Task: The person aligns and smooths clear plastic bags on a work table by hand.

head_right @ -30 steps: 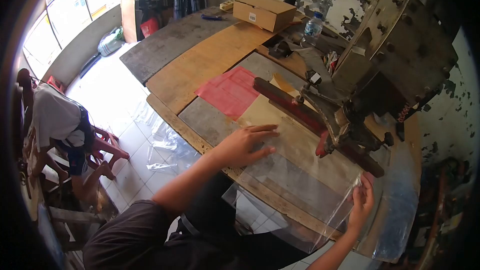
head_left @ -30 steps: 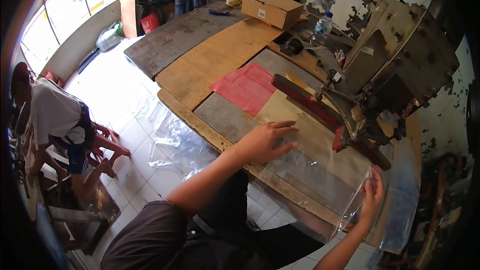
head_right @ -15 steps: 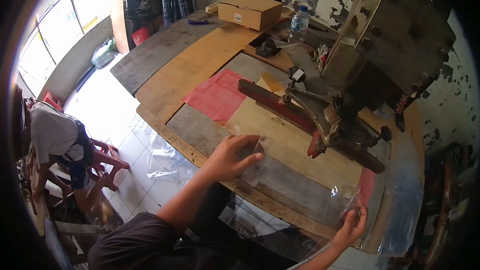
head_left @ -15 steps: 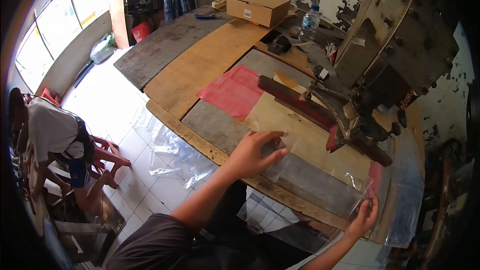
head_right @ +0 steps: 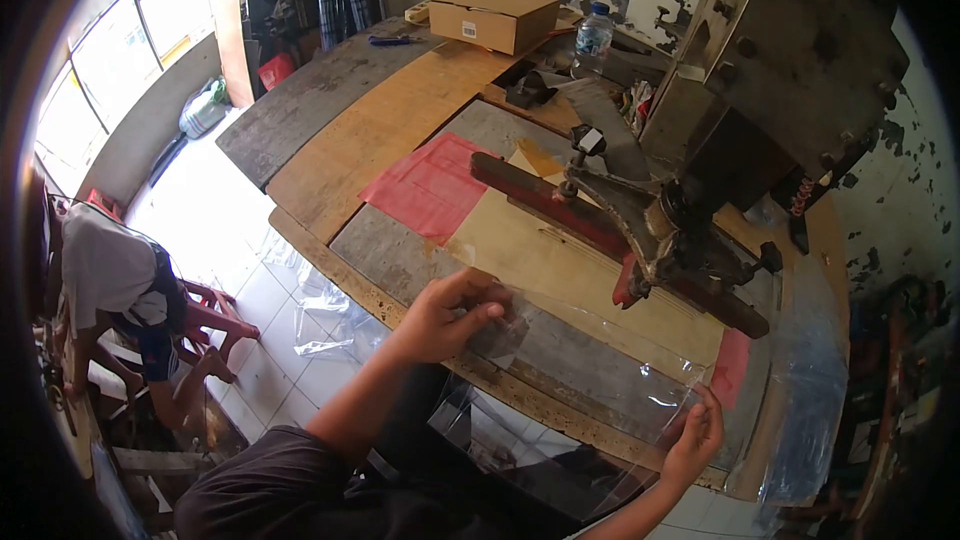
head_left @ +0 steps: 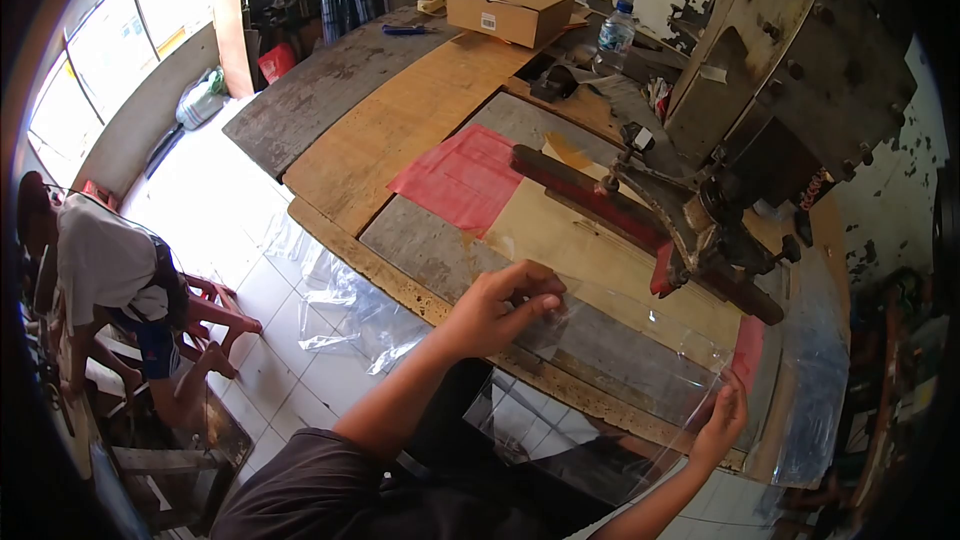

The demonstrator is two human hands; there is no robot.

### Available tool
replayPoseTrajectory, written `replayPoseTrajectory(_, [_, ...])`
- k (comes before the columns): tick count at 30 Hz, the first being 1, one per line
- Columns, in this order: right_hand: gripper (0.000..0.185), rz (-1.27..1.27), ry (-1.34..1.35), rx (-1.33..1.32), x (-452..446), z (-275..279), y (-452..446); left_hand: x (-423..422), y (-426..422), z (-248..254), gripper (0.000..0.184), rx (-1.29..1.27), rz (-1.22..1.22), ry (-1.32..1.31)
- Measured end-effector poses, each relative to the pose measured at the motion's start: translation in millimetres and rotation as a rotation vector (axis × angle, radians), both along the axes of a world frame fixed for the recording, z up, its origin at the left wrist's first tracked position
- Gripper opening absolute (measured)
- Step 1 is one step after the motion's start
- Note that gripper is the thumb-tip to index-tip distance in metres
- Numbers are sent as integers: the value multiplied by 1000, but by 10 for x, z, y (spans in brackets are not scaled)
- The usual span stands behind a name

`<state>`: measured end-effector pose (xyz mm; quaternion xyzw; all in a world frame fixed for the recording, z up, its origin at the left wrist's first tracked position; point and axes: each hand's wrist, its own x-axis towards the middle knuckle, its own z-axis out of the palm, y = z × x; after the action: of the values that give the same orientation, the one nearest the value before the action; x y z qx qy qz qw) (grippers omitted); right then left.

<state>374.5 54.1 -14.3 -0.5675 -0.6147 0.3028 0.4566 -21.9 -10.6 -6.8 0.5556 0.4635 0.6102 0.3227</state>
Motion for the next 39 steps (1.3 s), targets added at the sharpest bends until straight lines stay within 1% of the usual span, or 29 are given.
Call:
replayPoseTrajectory(2, [64,35,-57,198,34,-72,55,-24,-5,12,18,14,-9,48])
replayPoseTrajectory(3, [64,35,-58,198,68,-64,38,-37,-4,21,19,28,-18,97])
replayPoseTrajectory(5, [68,137,99,2,116,-15,-15,-48,-10,47,18,35,-38,86])
replayPoseTrajectory(6, [68,137,98,3,91,-7,-18,-50,-12,58,18,42,-58,75])
replayPoseTrajectory(8, [74,113,165,84,18,-4,-24,-49,-16,65,18,30,-68,59])
replayPoseTrajectory(10, [75,127,167,73,3,-4,-32,-50,-23,66,19,19,-76,44])
replayPoseTrajectory(12, [75,142,167,59,32,-17,-27,-39,-24,61,23,-42,-29,-1])
replayPoseTrajectory(13, [73,165,169,29,94,-51,-14,-27,-23,56,23,-44,-31,-4])
replayPoseTrajectory(15, [71,177,165,-6,105,-46,-41,13,-12,54,26,-30,72,-45])
replayPoseTrajectory(16, [68,152,113,49,93,-55,-48,20,-14,61,26,-34,64,-50])
replayPoseTrajectory(17, [65,128,60,103,84,-55,-61,8,-25,79,26,-99,45,-124])
replayPoseTrajectory(18, [65,123,57,103,126,-128,-34,-6,-27,101,26,-163,28,-195])
replayPoseTrajectory(19, [62,119,31,169,190,-241,16,-8,-31,125,26,-164,25,-197])
replayPoseTrajectory(21, [59,117,4,234,205,-259,25,-11,-42,163,26,-177,56,-135])
replayPoseTrajectory(23, [57,120,22,121,215,-207,-8,-2,-21,106,26,-165,64,-159])
replayPoseTrajectory(27, [53,167,54,65,93,-45,-74,-3,2,57,25,-166,61,-236])
replayPoseTrajectory(30, [51,179,64,7,96,0,-105,-8,-13,94,24,-183,98,-183])
replayPoseTrajectory(33, [50,151,28,58,149,-116,-48,-8,-18,110,25,-214,149,-119])
replayPoseTrajectory(35, [51,154,36,135,119,-132,-23,-35,11,25,26,-209,154,-100])
replayPoseTrajectory(39, [52,174,47,74,94,-34,-74,-25,13,20,27,-198,157,-92])
